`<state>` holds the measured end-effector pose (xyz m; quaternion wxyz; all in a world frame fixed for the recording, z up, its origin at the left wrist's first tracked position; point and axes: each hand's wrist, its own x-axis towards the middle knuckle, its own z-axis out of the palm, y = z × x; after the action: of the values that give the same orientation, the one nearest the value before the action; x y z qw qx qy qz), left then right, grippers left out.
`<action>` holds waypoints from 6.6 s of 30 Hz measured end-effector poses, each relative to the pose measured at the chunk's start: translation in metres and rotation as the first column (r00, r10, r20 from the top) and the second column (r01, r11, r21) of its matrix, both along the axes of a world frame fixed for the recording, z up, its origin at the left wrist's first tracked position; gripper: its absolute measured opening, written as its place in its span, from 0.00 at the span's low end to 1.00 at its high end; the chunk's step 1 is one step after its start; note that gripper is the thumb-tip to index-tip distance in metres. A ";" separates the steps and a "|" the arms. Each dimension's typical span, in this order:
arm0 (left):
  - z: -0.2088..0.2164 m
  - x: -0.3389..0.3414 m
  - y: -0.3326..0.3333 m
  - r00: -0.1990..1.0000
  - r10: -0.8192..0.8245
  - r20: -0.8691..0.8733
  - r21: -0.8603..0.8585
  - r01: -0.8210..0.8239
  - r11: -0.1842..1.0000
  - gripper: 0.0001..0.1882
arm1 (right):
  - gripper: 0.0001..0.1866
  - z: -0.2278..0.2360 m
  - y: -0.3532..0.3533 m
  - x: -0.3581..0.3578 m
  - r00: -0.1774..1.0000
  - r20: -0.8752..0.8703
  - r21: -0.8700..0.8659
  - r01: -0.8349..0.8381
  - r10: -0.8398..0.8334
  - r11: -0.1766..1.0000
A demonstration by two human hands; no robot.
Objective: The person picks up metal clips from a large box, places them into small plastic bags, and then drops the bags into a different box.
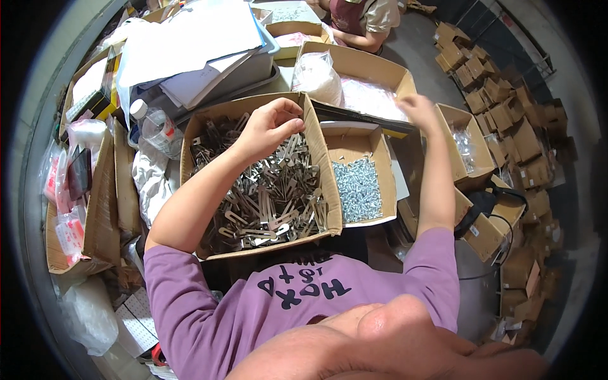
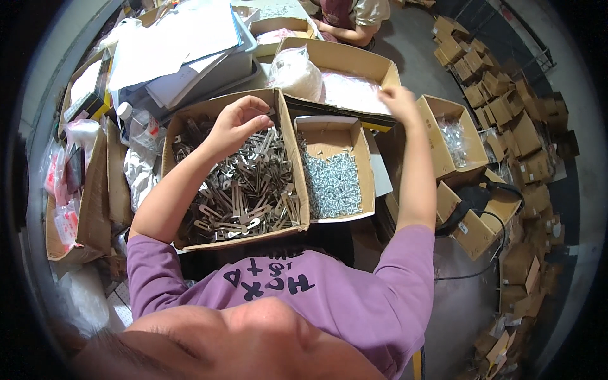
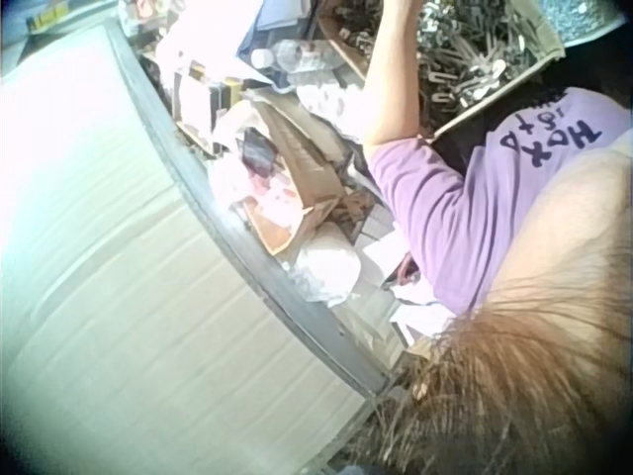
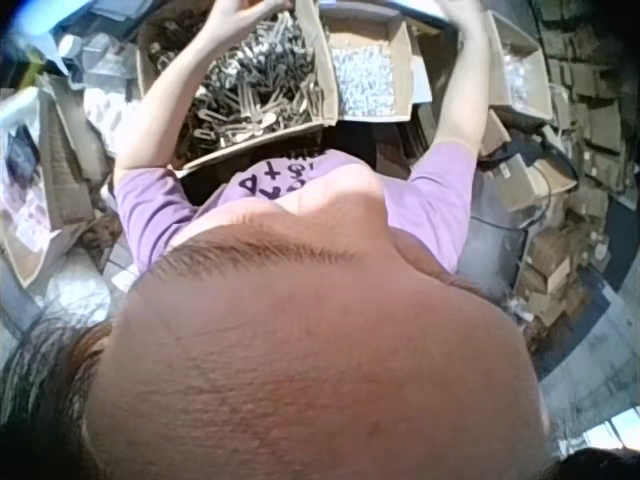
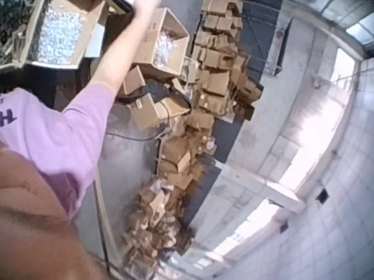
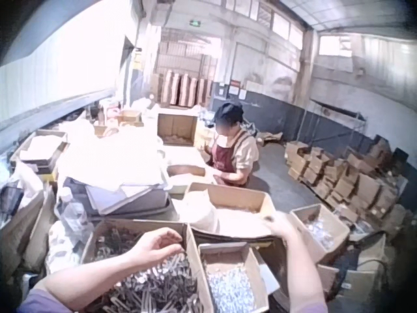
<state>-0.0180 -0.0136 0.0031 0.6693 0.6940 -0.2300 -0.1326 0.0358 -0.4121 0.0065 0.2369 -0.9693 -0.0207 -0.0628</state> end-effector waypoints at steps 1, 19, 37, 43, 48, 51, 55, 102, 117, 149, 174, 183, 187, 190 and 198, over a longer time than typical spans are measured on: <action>-0.003 0.001 0.000 1.000 0.002 0.008 0.015 -0.003 1.000 0.13 | 0.17 -0.013 0.010 0.016 0.976 -0.168 -0.047 -0.149 0.139 0.988; -0.007 0.001 -0.001 1.000 -0.001 0.028 0.114 -0.002 0.993 0.12 | 0.14 -0.027 0.064 0.045 0.999 0.003 0.013 -0.049 0.049 0.999; -0.014 0.009 0.000 0.968 -0.129 -0.216 -0.236 0.076 0.969 0.14 | 0.05 0.013 0.198 -0.066 0.884 0.408 0.599 -0.449 0.229 0.664; -0.008 0.010 0.003 0.978 0.171 -0.122 -0.212 -0.194 0.958 0.06 | 0.10 -0.007 0.193 -0.062 0.936 0.217 0.555 -0.352 0.277 0.754; 0.000 0.013 0.010 0.946 0.301 0.118 0.156 -0.317 0.936 0.08 | 0.10 -0.004 0.194 -0.067 0.957 0.130 0.537 -0.288 0.260 0.793; -0.008 0.018 0.008 0.908 0.376 0.183 0.160 -0.405 0.900 0.09 | 0.10 -0.004 0.198 -0.070 0.938 0.153 0.536 -0.343 0.311 0.772; -0.007 0.016 0.008 0.900 0.356 0.251 0.232 -0.413 0.881 0.09 | 0.09 0.001 0.202 -0.072 0.906 0.211 0.412 -0.422 0.366 0.807; -0.010 0.015 0.008 0.852 0.170 0.495 0.499 -0.439 0.747 0.19 | 0.08 0.014 0.251 -0.119 0.416 -0.095 -0.073 -0.909 0.904 0.411; -0.016 0.024 0.012 0.813 0.233 0.534 0.351 -0.464 0.813 0.26 | 0.09 0.025 0.231 -0.093 0.766 -0.073 0.339 -0.583 0.639 0.738; -0.020 0.029 0.020 0.899 0.259 0.354 0.406 -0.397 0.823 0.21 | 0.08 0.014 0.280 -0.067 0.714 -0.394 0.139 -0.576 0.578 0.806; -0.004 0.021 0.019 0.950 0.107 0.294 0.411 -0.227 0.883 0.20 | 0.06 0.056 0.216 -0.075 0.832 -0.019 0.783 -0.332 0.554 0.525; 0.001 0.014 0.012 0.982 -0.117 0.145 0.389 0.052 0.920 0.18 | 0.07 0.049 0.214 -0.073 0.892 0.240 0.623 -0.444 0.382 0.644; -0.020 0.012 0.002 0.974 -0.213 -0.081 0.001 0.213 0.977 0.19 | 0.08 0.038 0.233 -0.078 0.776 0.345 0.114 -0.592 0.527 0.798; -0.017 0.009 0.002 0.968 -0.198 -0.152 -0.126 0.180 0.975 0.20 | 0.08 0.042 0.232 -0.079 0.716 0.360 0.057 -0.657 0.598 0.752; 0.001 0.006 0.007 0.990 -0.123 -0.070 -0.119 0.115 0.986 0.21 | 0.10 0.019 0.157 -0.071 0.914 -0.193 -0.005 -0.364 0.356 0.932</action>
<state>-0.0117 -0.0067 0.0039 0.7073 0.6337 -0.2524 -0.1854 -0.0356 -0.2549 0.0251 0.2256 -0.9550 -0.1773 0.0747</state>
